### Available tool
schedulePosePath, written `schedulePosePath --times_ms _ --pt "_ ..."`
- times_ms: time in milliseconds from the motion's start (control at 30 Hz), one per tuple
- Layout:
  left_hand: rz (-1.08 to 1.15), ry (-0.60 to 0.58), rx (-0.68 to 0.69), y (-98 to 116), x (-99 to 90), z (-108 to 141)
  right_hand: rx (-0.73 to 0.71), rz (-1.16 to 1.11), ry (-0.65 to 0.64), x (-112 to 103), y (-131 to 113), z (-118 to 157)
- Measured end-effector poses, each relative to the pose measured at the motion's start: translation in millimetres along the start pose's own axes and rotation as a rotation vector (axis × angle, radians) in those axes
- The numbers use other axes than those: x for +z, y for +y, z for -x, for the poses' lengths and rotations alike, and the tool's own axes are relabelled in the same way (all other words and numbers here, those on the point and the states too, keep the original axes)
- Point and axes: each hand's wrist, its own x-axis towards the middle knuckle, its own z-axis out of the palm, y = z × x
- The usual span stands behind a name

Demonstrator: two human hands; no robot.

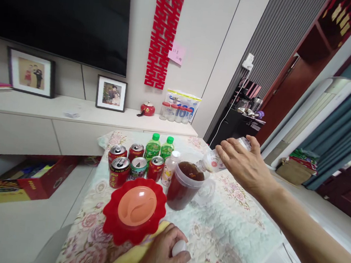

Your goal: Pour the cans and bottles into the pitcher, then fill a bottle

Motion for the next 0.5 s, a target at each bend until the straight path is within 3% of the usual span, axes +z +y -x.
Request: schedulePosePath --times_ms 500 --pt "-0.020 -0.023 -0.019 8.2 -5.2 2.3 -0.022 -0.002 0.031 -4.2 -1.8 -1.6"
